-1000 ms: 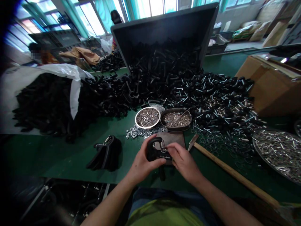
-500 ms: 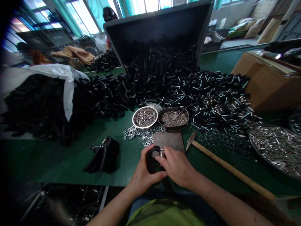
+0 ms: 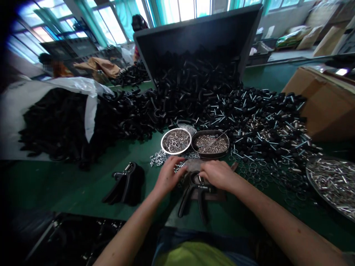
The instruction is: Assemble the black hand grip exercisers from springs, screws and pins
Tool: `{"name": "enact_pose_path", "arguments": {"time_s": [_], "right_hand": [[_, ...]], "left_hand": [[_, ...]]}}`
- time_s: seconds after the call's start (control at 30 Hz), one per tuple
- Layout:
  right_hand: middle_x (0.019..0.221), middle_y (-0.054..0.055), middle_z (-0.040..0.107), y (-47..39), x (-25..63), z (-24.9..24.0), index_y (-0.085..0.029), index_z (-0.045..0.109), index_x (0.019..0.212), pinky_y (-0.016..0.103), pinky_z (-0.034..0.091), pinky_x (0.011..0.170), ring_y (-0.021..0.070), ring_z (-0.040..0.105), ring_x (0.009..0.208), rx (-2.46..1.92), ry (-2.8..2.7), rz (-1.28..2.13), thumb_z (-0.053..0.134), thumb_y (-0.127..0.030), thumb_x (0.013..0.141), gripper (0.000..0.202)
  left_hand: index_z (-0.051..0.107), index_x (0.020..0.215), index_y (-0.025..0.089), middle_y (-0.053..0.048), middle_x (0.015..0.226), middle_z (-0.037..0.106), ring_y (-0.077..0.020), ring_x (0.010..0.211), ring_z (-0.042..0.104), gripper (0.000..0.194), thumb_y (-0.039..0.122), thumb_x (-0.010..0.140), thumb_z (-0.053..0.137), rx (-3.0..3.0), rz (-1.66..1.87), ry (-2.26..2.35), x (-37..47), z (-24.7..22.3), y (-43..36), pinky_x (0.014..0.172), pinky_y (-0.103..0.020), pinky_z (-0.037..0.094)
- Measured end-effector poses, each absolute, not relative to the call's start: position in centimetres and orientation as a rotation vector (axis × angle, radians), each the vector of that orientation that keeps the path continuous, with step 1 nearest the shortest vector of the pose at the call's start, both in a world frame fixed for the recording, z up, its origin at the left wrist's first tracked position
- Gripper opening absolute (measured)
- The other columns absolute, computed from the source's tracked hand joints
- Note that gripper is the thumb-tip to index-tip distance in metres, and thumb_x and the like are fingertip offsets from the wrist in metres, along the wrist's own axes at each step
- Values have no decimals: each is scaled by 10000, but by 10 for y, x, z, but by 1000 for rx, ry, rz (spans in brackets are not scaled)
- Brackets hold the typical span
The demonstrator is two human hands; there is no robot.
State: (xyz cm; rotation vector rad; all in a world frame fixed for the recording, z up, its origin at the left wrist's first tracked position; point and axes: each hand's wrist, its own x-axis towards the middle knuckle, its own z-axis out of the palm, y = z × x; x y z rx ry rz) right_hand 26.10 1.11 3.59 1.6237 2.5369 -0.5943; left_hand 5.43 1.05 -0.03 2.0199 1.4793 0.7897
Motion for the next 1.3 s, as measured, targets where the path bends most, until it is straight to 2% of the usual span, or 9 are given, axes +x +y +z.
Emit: {"name": "enact_pose_path", "arguments": {"time_s": [0.1,0.23,0.37,0.6,0.8,0.93,1.1,1.23,1.3], "right_hand": [[905,49,699,53,245,43,-234,681,848,308,416,680,229,630,869,1716,2633,-467,492,-272,853,193],[1001,84,682,106,211,43,-215,703,944,314,422,777,228,586,980,1794,2671,-373,479,-274,866,244],[1026,110,673,138,179,37,-197,709,989,323,414,835,238,549,1049,1814,2666,-342,482,-269,865,268],[1003,151,673,150,156,26,-165,715,942,333,437,781,261,589,996,1846,2625,-356,500,-229,835,249],[981,122,682,154,155,26,-172,698,904,306,429,772,236,602,963,1894,2624,-419,503,-174,800,221],[933,91,687,149,164,36,-170,663,921,285,417,760,212,610,913,1928,2693,-523,500,-172,790,209],[931,36,686,109,203,48,-174,603,1010,229,415,744,137,608,855,1929,2822,-722,458,-218,840,227],[812,18,678,60,241,35,-181,629,877,248,424,675,129,601,702,1845,2792,-1119,492,-271,838,168],[781,15,668,41,253,21,-180,623,841,255,423,672,134,598,703,1830,2749,-1136,490,-265,844,158]], "left_hand": [[642,966,176,-79,992,585,-213,986,531,192,256,841,520,2108,739,1877,27,11,61,876,-334,421],[681,934,204,-82,984,590,-238,990,525,201,298,806,558,2118,376,2123,8,19,104,823,-326,436],[702,874,220,-73,939,597,-231,935,547,195,338,730,643,2112,253,2111,7,16,112,753,-297,447],[679,1011,219,-85,1021,597,-221,990,538,261,270,850,480,2187,328,2102,10,14,135,803,-298,433],[722,904,237,-63,990,631,-208,1001,552,206,200,754,585,2275,231,1939,19,16,161,819,-260,438],[710,851,200,-73,984,640,-203,978,568,173,185,761,563,2289,194,1906,21,15,164,807,-255,441],[645,998,169,-103,983,642,-212,954,574,244,149,821,478,2251,298,1952,18,10,159,809,-291,434],[626,1074,190,-92,1031,623,-199,962,576,301,156,858,419,2192,504,1989,19,13,144,832,-288,425],[645,1039,182,-76,981,637,-177,907,593,285,183,858,425,2038,763,1900,24,15,128,814,-276,437]]}}
